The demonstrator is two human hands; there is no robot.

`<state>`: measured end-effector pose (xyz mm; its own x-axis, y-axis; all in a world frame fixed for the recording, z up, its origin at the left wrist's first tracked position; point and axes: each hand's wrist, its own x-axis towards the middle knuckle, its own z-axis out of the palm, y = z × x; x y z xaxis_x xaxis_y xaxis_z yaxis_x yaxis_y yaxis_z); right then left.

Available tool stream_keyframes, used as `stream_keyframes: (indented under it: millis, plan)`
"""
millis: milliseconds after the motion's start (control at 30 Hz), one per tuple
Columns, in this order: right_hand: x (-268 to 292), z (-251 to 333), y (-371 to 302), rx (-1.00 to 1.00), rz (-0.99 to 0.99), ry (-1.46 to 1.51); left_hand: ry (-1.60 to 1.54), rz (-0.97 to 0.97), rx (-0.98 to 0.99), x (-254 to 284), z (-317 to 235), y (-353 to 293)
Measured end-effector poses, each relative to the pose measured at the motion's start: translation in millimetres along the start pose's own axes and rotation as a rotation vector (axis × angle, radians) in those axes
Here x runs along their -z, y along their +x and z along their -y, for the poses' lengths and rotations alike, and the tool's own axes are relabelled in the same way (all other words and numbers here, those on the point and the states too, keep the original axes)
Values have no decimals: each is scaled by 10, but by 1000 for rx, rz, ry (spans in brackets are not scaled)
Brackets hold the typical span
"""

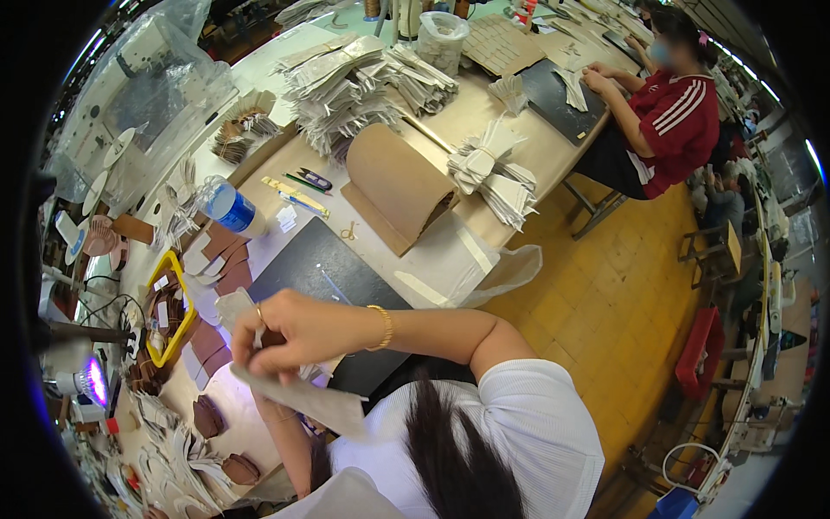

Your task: The person repeatedly trims the edges of small beige fabric pieces using a small blade. They handle each piece one at a time, trim along the edges, and place the finished pieces into a nearby pile.

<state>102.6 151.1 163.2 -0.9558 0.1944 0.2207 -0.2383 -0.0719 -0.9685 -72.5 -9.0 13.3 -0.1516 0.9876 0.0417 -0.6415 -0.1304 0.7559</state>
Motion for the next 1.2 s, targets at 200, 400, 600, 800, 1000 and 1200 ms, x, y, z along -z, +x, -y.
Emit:
stream_keyframes:
  millis: [200, 400, 600, 800, 1000, 1200]
  plan:
    - [52, -595, 205, 78, -374, -379, -177, -174, 147, -370, 40, 98]
    - [169, -844, 151, 183, -402, -712, -84, -274, 368, -434, -64, 16]
    - [384, -985, 61, -231, -123, 110, 79, -169, 469, -553, -327, 74]
    - [288, -1104, -41, -331, -124, -13, 517, 10, 635, -136, -586, 149]
    - [306, -1096, -193, -149, -267, -101, 1098, 26, 499, -211, -832, 217]
    - [199, -1062, -275, -23, -309, -307, 1087, -190, 368, -615, -825, 161]
